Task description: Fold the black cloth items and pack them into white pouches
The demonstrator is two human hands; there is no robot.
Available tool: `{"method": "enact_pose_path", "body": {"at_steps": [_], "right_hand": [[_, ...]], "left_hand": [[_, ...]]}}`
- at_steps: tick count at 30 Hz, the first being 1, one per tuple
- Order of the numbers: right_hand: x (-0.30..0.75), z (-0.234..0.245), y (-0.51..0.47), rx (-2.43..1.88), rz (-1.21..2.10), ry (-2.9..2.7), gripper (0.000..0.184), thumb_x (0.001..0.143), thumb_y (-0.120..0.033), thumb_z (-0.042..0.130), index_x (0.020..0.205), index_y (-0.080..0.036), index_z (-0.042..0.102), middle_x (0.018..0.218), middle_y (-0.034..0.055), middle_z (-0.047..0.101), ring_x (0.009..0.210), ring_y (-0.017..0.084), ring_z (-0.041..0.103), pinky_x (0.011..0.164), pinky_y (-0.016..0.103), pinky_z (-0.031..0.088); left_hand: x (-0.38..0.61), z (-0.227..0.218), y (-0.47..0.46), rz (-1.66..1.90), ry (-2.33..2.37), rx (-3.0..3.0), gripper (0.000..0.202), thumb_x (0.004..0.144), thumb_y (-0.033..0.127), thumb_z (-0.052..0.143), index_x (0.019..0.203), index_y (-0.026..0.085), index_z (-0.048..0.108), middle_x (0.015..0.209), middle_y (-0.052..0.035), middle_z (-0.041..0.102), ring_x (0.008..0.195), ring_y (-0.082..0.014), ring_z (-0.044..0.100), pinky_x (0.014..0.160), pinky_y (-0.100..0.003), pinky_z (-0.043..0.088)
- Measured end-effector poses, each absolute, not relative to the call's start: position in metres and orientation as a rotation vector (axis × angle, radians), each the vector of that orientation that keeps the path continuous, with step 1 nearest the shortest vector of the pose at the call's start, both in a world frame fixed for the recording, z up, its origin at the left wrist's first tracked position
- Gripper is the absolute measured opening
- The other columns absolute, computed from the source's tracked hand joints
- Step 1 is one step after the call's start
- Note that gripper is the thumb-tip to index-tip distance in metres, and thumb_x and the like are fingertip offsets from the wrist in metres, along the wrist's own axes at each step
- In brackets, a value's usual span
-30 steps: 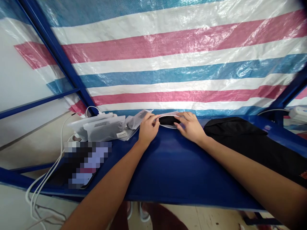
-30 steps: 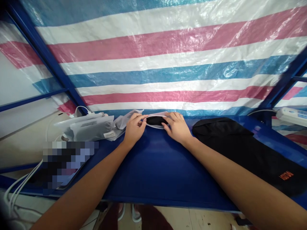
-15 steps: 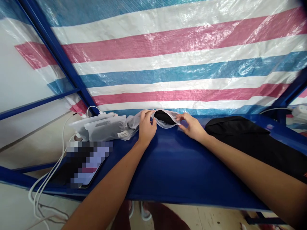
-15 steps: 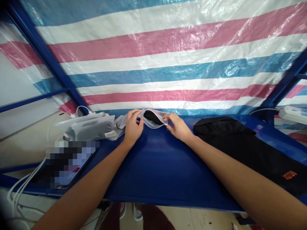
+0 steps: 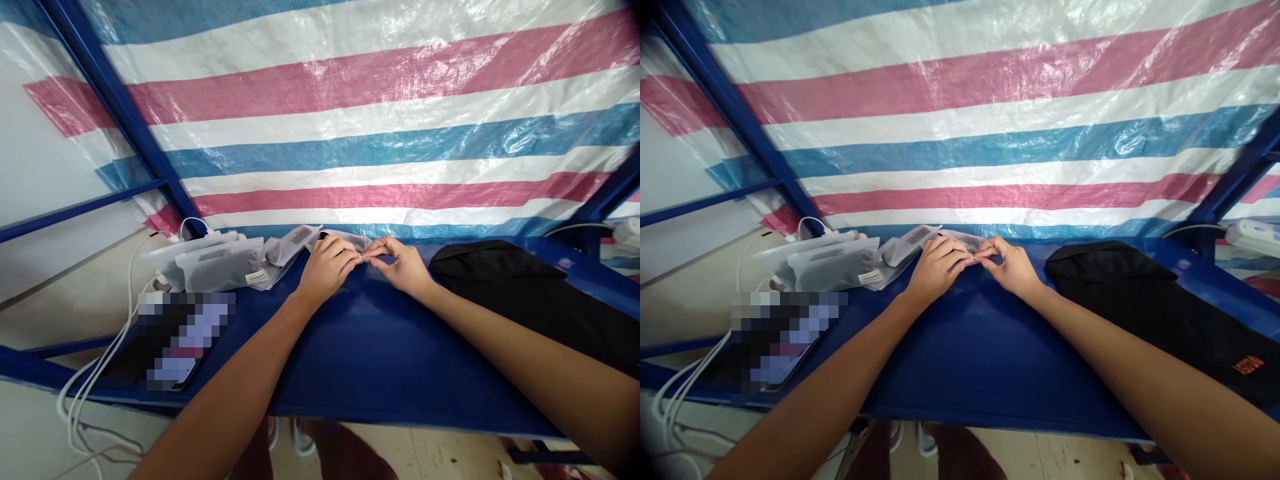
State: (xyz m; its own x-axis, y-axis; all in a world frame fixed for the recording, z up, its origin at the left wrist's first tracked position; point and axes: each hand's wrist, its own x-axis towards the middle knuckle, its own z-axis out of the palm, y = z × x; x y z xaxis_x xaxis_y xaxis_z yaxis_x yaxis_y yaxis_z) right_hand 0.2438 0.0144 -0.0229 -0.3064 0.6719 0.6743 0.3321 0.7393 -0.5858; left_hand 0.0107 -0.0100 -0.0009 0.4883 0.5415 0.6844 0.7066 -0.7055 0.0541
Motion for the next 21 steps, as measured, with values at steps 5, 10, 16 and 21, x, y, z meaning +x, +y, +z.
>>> {"method": "enact_pose_path", "body": {"at_steps": [5, 10, 16, 21], "right_hand": [[0.245, -0.018, 0.021, -0.800, 0.432, -1.758, 0.028, 0.096, -0.048, 0.082, 0.106, -0.028, 0.067, 0.100, 0.0045, 0.085, 0.097, 0.031, 0.083, 0.098, 0.051, 0.064], [0.258, -0.020, 0.041, -0.816, 0.502, -1.490, 0.042, 0.088, -0.056, 0.089, 0.105, -0.028, 0.062, 0.098, 0.0041, 0.082, 0.096, 0.028, 0.081, 0.093, 0.047, 0.066], [0.276, -0.026, 0.062, -0.839, 0.565, -1.161, 0.049, 0.078, -0.050, 0.097, 0.103, -0.027, 0.062, 0.095, 0.0015, 0.081, 0.079, 0.020, 0.076, 0.070, 0.033, 0.064], [0.277, -0.029, 0.067, -0.797, 0.596, -1.118, 0.048, 0.078, -0.047, 0.096, 0.102, -0.027, 0.059, 0.093, -0.0009, 0.080, 0.069, 0.017, 0.069, 0.056, 0.028, 0.060]], "left_hand": [[0.011, 0.004, -0.011, -0.960, -1.148, -2.409, 0.019, 0.114, 0.027, 0.053, 0.111, 0.023, 0.072, 0.122, -0.0082, 0.076, 0.124, -0.0300, 0.060, 0.103, -0.049, 0.043], [0.001, 0.006, -0.005, -0.989, -1.238, -2.296, 0.016, 0.112, 0.023, 0.053, 0.109, 0.025, 0.068, 0.122, -0.0094, 0.074, 0.126, -0.0325, 0.058, 0.106, -0.051, 0.041], [-0.008, 0.006, -0.001, -1.080, -1.328, -2.216, 0.014, 0.113, 0.027, 0.051, 0.110, 0.022, 0.064, 0.121, -0.0114, 0.070, 0.116, -0.0306, 0.060, 0.102, -0.046, 0.046], [-0.009, 0.007, 0.002, -1.144, -1.373, -2.207, 0.013, 0.113, 0.022, 0.047, 0.111, 0.021, 0.060, 0.120, -0.0116, 0.067, 0.116, -0.0277, 0.063, 0.105, -0.043, 0.049]]}}
